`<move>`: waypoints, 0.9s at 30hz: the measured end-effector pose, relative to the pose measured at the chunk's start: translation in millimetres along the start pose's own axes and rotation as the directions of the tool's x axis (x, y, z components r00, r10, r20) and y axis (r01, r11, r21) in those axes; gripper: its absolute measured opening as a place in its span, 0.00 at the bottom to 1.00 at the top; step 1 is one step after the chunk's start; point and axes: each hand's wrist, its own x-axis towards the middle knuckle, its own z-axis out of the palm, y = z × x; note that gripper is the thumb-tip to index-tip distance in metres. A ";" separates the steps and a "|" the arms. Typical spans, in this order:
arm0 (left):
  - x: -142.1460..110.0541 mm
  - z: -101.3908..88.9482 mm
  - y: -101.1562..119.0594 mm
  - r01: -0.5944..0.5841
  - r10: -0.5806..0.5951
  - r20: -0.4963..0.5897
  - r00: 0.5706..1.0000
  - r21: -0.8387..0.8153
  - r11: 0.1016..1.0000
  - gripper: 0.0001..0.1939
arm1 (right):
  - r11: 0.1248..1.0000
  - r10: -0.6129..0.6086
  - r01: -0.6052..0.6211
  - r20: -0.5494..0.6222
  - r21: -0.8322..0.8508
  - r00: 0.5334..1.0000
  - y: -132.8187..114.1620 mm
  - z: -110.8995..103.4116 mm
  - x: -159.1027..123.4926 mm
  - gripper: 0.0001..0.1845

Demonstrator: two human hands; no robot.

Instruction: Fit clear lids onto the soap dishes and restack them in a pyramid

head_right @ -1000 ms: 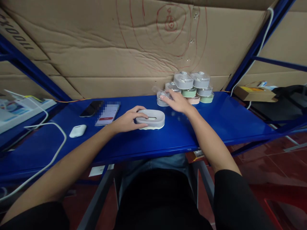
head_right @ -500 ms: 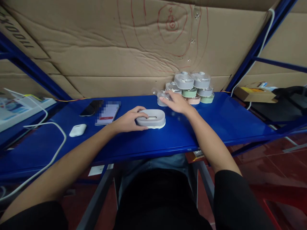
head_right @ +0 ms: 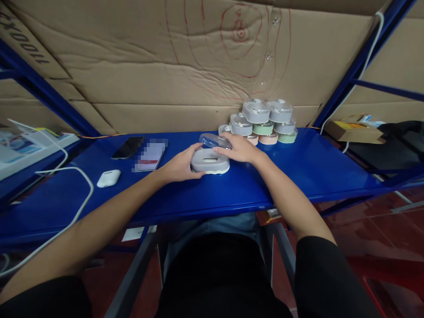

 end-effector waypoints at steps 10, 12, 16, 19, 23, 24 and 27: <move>0.7 0.1 -3.1 0.005 -0.006 -0.004 1.000 -0.171 0.985 0.65 | 0.994 -0.081 0.077 0.044 0.075 0.996 0.5 3.4 0.2 0.45; 1.9 1.3 -7.0 0.032 -0.031 0.005 1.000 -0.204 0.978 0.68 | 0.992 -0.107 0.102 0.061 0.078 0.992 1.0 3.4 0.0 0.45; 4.0 3.8 -14.9 0.066 -0.064 0.015 0.998 -0.265 0.962 0.73 | 0.991 -0.126 0.121 0.091 0.058 0.988 -2.6 3.5 -0.8 0.46; 3.8 4.4 -18.5 0.066 -0.064 0.014 0.998 -0.282 0.957 0.72 | 0.990 -0.140 0.137 0.118 0.032 0.983 -4.2 7.0 -0.6 0.47; 3.2 4.5 -19.9 0.058 -0.059 0.007 0.998 -0.280 0.958 0.71 | 0.986 -0.167 0.164 0.140 0.028 0.976 -2.9 15.4 0.9 0.48; 3.3 4.5 -19.7 0.054 -0.055 0.004 0.998 -0.281 0.958 0.71 | 0.985 -0.173 0.170 0.144 0.033 0.974 -2.7 17.3 1.2 0.48; 3.9 4.3 -18.1 0.061 -0.059 0.014 0.998 -0.276 0.959 0.72 | 0.983 -0.181 0.175 0.149 0.050 0.972 -2.8 20.7 1.6 0.48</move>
